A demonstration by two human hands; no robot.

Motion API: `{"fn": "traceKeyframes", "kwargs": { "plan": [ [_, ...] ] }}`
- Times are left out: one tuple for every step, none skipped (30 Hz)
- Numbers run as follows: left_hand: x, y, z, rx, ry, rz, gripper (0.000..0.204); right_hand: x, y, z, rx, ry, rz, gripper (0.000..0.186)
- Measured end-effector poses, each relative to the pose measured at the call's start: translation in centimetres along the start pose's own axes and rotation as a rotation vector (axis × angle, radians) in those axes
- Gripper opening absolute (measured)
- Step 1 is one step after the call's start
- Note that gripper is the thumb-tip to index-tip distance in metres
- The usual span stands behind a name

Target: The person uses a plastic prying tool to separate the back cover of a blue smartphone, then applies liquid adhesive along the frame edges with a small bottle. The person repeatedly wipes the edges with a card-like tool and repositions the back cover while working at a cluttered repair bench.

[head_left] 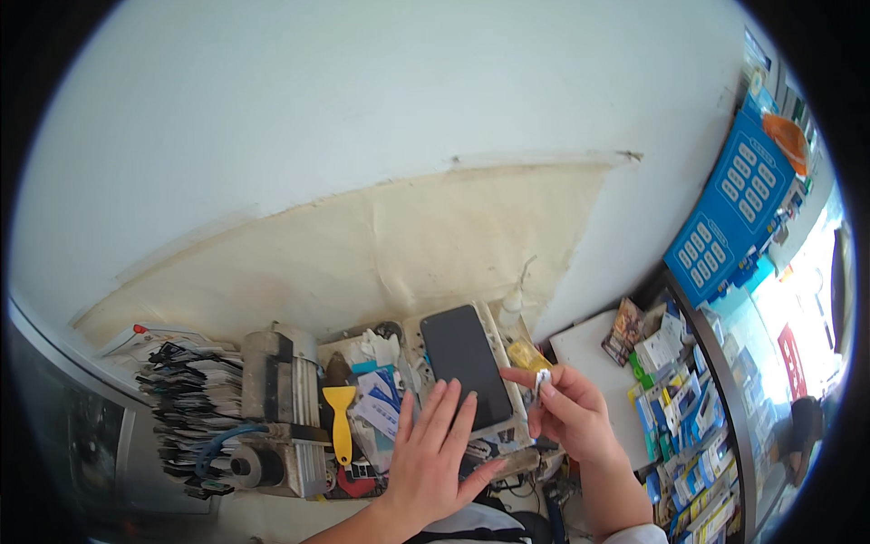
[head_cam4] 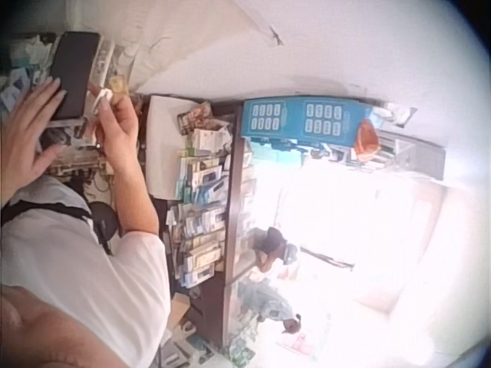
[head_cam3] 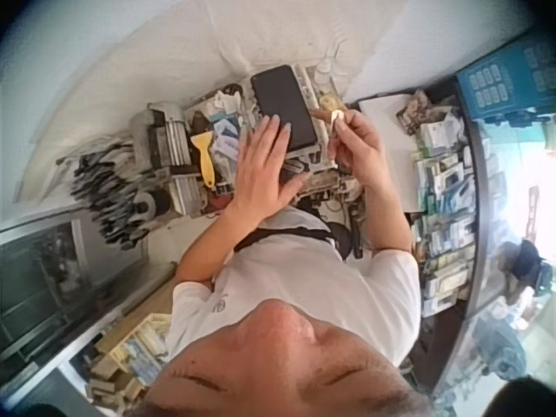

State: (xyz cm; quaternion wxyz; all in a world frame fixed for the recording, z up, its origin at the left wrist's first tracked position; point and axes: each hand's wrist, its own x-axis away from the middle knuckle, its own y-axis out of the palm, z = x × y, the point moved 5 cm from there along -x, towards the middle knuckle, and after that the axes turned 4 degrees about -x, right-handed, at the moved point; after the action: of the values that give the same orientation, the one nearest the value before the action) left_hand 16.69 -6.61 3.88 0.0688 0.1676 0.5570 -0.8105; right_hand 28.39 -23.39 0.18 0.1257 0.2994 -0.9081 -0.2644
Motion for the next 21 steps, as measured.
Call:
{"fn": "traceKeyframes", "kwargs": {
  "plan": [
    [-0.3, -0.5, 0.0, 0.021, -0.012, 0.039, 0.081, 0.0, -0.1, 0.1, 0.015, -0.007, 0.012, 0.009],
    [-0.7, -0.9, -0.1, 0.027, -0.008, 0.08, 0.08, -0.1, -0.3, 0.3, -0.003, 0.003, 0.048, 0.008],
    [-1.1, -1.0, 0.0, 0.0, -0.003, 0.103, 0.082, -0.1, -0.3, 0.5, -0.017, 0.013, 0.071, 0.007],
    [-1.4, -1.3, 0.1, -0.03, -0.001, 0.158, 0.084, -0.3, -0.2, 0.6, -0.049, 0.016, 0.06, 0.008],
    [-1.8, -1.1, 0.2, -0.083, 0.001, 0.151, 0.089, -0.4, -0.3, 0.5, 0.017, -0.002, 0.111, 0.009],
    [-2.1, -0.9, 0.4, -0.108, 0.017, 0.161, 0.093, -0.5, -0.2, 0.5, 0.06, -0.017, 0.13, 0.012],
    [-2.3, -0.5, 0.5, -0.119, -0.015, 0.132, 0.093, -0.7, -0.2, 0.2, 0.082, -0.023, 0.151, 0.012],
    [-2.1, 0.7, 0.4, -0.042, -0.104, -0.066, 0.094, -1.1, -0.1, 0.0, 0.102, -0.024, 0.159, 0.012],
    [-2.3, 1.1, 0.5, -0.045, -0.09, -0.082, 0.107, -1.0, 0.5, -0.1, 0.068, -0.018, 0.105, 0.018],
    [-2.3, 1.5, 0.6, -0.033, -0.103, -0.105, 0.107, -0.8, 1.0, -0.4, 0.033, -0.002, 0.064, 0.031],
    [-2.2, 1.5, 0.7, -0.013, -0.108, -0.062, 0.107, -0.9, 1.2, -0.4, 0.088, 0.023, 0.15, 0.037],
    [-2.3, 1.5, 0.9, -0.081, -0.097, -0.01, 0.109, -0.8, 1.2, -0.6, 0.148, 0.048, 0.248, 0.043],
    [-2.2, 1.5, 0.8, -0.013, -0.097, 0.027, 0.11, -0.7, 1.7, -1.0, 0.168, 0.047, 0.268, 0.043],
    [-2.2, 2.2, 0.7, -0.052, -0.104, -0.051, 0.111, -0.5, 2.1, -1.2, 0.189, 0.039, 0.288, 0.043],
    [-2.2, 2.8, 0.5, -0.062, -0.128, -0.121, 0.112, -0.4, 2.6, -1.6, 0.203, 0.051, 0.252, 0.044],
    [-2.2, 3.0, 0.5, -0.1, -0.108, -0.083, 0.113, -0.4, 3.1, -1.7, 0.217, 0.062, 0.215, 0.046],
    [-2.1, 3.1, 0.5, -0.09, -0.111, -0.048, 0.113, -0.3, 3.3, -1.7, 0.157, 0.088, 0.199, 0.046],
    [-2.0, 3.2, 0.5, -0.079, -0.108, -0.012, 0.113, -0.1, 3.0, -1.8, 0.157, 0.081, 0.259, 0.046],
    [-1.9, 3.3, 0.5, -0.028, -0.12, 0.023, 0.114, -0.2, 3.0, -1.7, 0.163, 0.094, 0.218, 0.047],
    [-1.8, 3.3, 0.6, 0.023, -0.12, 0.056, 0.115, -0.1, 2.7, -1.5, 0.164, 0.099, 0.186, 0.047],
    [-1.8, 3.1, 0.5, 0.071, -0.113, 0.089, 0.116, -0.2, 2.4, -1.4, 0.163, 0.1, 0.154, 0.048]
  ]
}}
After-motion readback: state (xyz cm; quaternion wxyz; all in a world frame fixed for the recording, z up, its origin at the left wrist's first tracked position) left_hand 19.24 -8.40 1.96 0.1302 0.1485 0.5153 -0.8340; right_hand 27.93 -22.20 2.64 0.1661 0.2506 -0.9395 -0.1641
